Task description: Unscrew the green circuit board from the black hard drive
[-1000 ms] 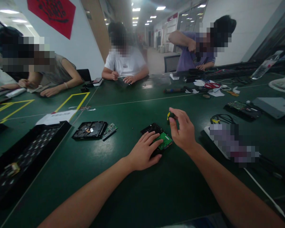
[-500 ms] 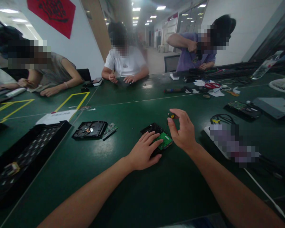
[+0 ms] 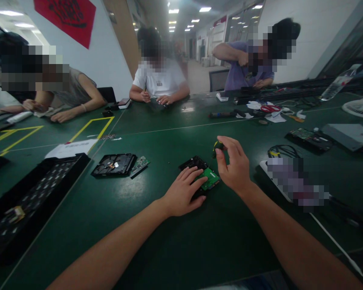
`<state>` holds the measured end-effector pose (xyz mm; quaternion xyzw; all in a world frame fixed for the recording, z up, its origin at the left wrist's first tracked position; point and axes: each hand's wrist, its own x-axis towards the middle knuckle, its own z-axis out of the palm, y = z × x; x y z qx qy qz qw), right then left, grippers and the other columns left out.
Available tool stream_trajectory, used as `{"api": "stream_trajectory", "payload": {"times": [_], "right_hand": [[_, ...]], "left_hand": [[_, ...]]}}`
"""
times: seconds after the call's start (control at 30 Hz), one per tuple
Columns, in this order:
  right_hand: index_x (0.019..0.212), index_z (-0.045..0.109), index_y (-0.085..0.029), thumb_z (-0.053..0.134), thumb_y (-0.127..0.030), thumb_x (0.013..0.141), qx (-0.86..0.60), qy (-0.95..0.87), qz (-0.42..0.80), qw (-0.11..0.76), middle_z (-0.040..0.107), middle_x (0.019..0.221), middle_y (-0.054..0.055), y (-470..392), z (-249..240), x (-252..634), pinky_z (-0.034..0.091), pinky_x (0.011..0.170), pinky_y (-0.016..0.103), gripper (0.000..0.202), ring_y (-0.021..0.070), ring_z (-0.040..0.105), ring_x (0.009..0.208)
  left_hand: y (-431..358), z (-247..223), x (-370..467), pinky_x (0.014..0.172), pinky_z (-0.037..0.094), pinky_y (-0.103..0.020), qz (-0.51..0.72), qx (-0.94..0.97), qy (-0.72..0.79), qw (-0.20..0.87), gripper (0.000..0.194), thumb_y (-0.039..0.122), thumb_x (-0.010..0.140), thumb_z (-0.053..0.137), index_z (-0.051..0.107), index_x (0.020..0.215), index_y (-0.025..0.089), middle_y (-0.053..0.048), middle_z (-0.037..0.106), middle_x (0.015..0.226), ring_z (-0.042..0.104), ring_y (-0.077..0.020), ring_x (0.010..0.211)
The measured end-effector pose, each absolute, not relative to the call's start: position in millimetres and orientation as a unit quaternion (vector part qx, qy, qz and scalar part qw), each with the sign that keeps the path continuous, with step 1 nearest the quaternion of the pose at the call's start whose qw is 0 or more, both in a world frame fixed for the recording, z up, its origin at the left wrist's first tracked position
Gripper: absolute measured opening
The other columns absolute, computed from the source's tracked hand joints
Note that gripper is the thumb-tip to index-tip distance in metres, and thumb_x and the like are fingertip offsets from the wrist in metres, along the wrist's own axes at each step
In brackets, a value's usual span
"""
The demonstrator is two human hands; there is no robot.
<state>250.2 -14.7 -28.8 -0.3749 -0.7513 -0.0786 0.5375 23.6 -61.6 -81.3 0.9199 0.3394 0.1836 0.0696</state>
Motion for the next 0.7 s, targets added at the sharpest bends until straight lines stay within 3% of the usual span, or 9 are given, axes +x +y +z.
{"api": "stream_trajectory", "payload": {"times": [0.23, 0.43, 0.6, 0.7], "right_hand": [[0.13, 0.065, -0.028, 0.068, -0.031, 0.1, -0.4, -0.742, -0.086, 0.531, 0.065, 0.112, 0.009, -16.9, -28.5, 251.5, 0.063, 0.087, 0.045, 0.03, 0.0254, 0.068, 0.1], [0.146, 0.054, -0.027, 0.053, -0.022, 0.106, -0.376, -0.764, -0.063, 0.52, 0.067, 0.132, 0.012, -16.2, -30.4, 249.1, 0.059, 0.101, 0.048, 0.041, 0.0273, 0.067, 0.118], [0.138, 0.059, -0.027, 0.067, -0.028, 0.1, -0.388, -0.749, -0.078, 0.531, 0.064, 0.119, 0.011, -13.8, -32.7, 251.4, 0.062, 0.09, 0.047, 0.038, 0.0273, 0.067, 0.106], [0.136, 0.06, -0.027, 0.064, -0.027, 0.102, -0.39, -0.75, -0.081, 0.529, 0.065, 0.117, 0.011, -13.2, -32.2, 252.6, 0.062, 0.089, 0.047, 0.035, 0.0273, 0.067, 0.107]], "left_hand": [[-61.9, -81.3, 23.6, 0.129, 0.029, -0.063, 0.193, 0.918, 0.338, 0.078, 0.065, 0.044, 0.097, 0.066, 0.049, 0.156, 0.022, -0.016, 0.045, 0.165, 0.036, -0.0378, 0.157], [-60.4, -84.2, 23.3, 0.13, 0.028, -0.062, 0.184, 0.919, 0.341, 0.07, 0.065, 0.046, 0.098, 0.064, 0.049, 0.157, 0.021, -0.016, 0.044, 0.165, 0.033, -0.0373, 0.158], [-61.4, -81.7, 23.7, 0.13, 0.028, -0.061, 0.186, 0.921, 0.337, 0.07, 0.065, 0.045, 0.098, 0.065, 0.05, 0.156, 0.02, -0.016, 0.044, 0.165, 0.034, -0.0368, 0.158], [-61.9, -81.0, 24.1, 0.13, 0.028, -0.061, 0.187, 0.92, 0.336, 0.07, 0.065, 0.045, 0.098, 0.065, 0.05, 0.155, 0.02, -0.017, 0.045, 0.165, 0.034, -0.0367, 0.158]]}}
